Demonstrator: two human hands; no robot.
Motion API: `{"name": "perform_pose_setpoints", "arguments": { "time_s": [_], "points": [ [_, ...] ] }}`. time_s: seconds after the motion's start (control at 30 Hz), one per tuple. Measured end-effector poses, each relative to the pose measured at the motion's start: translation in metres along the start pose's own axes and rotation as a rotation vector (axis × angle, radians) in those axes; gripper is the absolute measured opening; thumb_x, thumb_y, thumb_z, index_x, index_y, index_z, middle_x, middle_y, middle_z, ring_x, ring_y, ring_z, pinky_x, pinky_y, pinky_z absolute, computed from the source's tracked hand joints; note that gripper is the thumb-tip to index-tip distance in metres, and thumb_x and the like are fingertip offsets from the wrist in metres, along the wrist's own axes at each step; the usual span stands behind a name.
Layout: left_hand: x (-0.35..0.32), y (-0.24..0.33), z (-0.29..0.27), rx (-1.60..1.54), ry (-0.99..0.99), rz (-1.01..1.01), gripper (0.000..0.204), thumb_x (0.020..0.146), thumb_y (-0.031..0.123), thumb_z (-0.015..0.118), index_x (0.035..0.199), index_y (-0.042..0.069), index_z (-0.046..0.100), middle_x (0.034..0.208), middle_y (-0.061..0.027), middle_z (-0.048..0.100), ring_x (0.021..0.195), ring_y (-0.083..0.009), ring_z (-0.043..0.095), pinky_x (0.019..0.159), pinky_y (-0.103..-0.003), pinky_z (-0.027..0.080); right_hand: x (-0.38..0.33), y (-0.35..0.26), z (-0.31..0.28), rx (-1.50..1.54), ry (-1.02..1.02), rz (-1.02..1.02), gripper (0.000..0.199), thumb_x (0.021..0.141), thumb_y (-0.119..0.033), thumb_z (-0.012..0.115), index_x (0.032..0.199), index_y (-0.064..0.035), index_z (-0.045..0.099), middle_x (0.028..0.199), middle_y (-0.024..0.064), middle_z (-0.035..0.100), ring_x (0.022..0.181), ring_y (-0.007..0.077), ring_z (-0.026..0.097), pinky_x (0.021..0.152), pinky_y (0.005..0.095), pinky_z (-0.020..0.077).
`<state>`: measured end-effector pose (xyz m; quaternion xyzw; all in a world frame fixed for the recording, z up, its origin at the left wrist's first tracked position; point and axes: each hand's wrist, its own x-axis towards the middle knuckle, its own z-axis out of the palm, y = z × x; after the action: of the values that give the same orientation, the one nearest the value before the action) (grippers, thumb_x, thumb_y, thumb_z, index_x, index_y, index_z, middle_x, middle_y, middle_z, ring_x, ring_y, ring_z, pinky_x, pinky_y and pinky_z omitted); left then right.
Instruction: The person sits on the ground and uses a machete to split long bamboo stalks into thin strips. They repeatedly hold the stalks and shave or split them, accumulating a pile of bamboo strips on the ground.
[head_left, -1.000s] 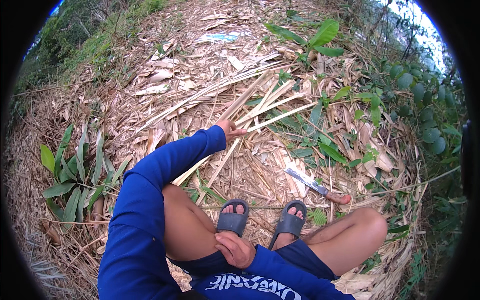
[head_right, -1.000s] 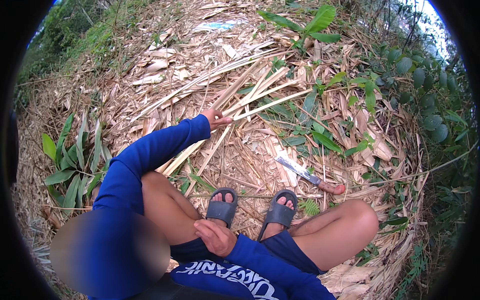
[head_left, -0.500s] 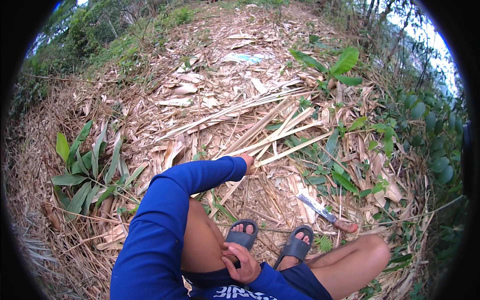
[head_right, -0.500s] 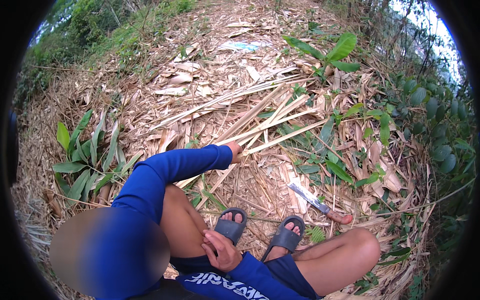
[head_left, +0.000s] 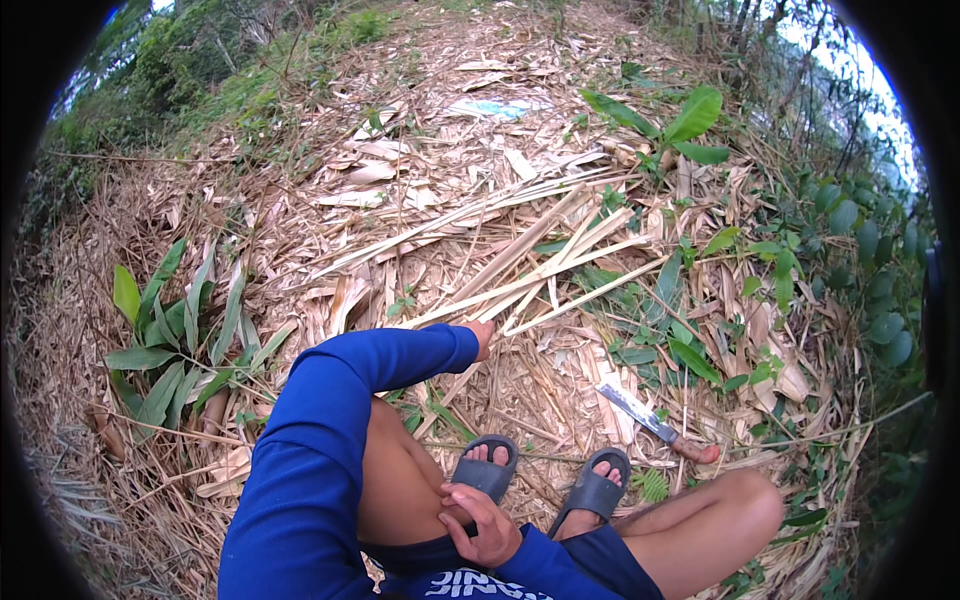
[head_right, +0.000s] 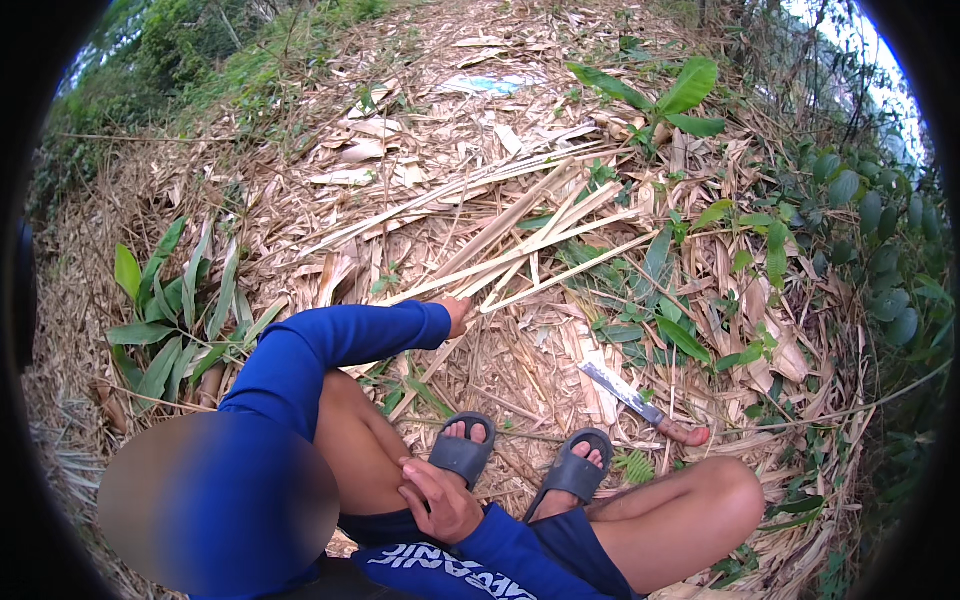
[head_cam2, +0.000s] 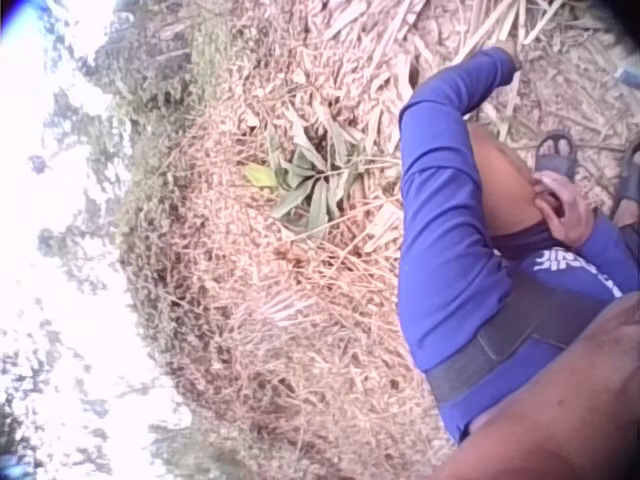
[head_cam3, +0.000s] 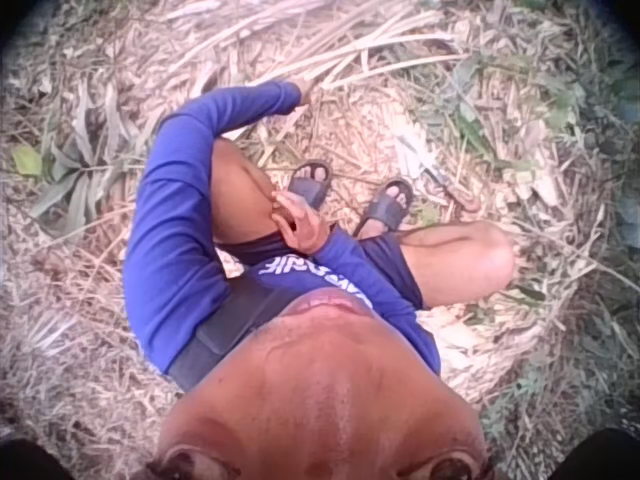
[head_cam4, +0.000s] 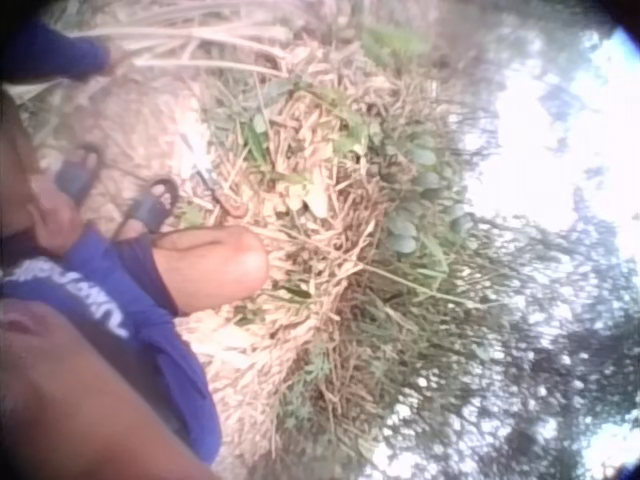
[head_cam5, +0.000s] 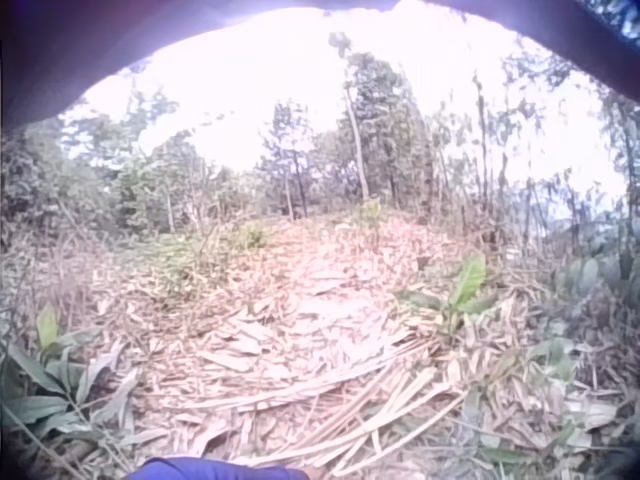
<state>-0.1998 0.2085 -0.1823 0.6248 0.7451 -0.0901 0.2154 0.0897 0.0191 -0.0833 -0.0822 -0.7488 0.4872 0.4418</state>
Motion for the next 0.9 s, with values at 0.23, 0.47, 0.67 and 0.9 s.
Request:
{"name": "perform_pose_setpoints", "arguments": {
  "time_s": [0.23, 0.47, 0.67, 0.9],
  "points": [
    [-0.004, 0.005, -0.007, 0.008, -0.028, 0.068, 0.044, 0.079, 0.019, 0.061, 0.117, -0.002, 0.050, 0.095, -0.0291, 0.066, 0.089, -0.0454, 0.066, 0.080, -0.052, 0.053, 0.000, -0.006, -0.003, 0.033, -0.026, 0.073, 0.061, 0.079, 0.006, 0.071, 0.132, 0.0006, 0.041, 0.117, 0.0227, 0.059, 0.090, 0.0300, 0.068, 0.075, 0.0345, 0.0564],
    [-0.005, -0.003, -0.001, 0.028, -0.045, 0.047, 0.046, 0.081, 0.019, 0.056, 0.122, 0.001, 0.047, 0.094, -0.0288, 0.066, 0.085, -0.0456, 0.066, 0.077, -0.053, 0.053, 0.001, -0.014, -0.002, 0.085, -0.041, 0.109, 0.061, 0.079, 0.006, 0.072, 0.132, 0.0009, 0.042, 0.115, 0.0226, 0.059, 0.090, 0.0318, 0.068, 0.077, 0.0351, 0.0561],
    [-0.005, 0.000, -0.003, 0.060, -0.072, 0.015, 0.045, 0.081, 0.017, 0.055, 0.121, 0.000, 0.048, 0.094, -0.0288, 0.066, 0.086, -0.0456, 0.066, 0.076, -0.053, 0.053, 0.012, -0.010, -0.003, 0.007, -0.025, -0.091, 0.061, 0.079, 0.005, 0.072, 0.131, 0.0012, 0.042, 0.115, 0.0232, 0.059, 0.089, 0.0321, 0.068, 0.075, 0.0346, 0.0561],
    [-0.007, 0.004, -0.001, 0.067, -0.051, 0.064, 0.045, 0.080, 0.018, 0.057, 0.120, -0.001, 0.048, 0.097, -0.0296, 0.066, 0.087, -0.0454, 0.066, 0.078, -0.053, 0.053, 0.008, -0.012, -0.007, 0.038, -0.066, 0.030, 0.062, 0.079, 0.006, 0.070, 0.133, 0.0006, 0.040, 0.118, 0.0236, 0.058, 0.094, 0.0349, 0.066, 0.078, 0.0356, 0.0556]
  ]
}}
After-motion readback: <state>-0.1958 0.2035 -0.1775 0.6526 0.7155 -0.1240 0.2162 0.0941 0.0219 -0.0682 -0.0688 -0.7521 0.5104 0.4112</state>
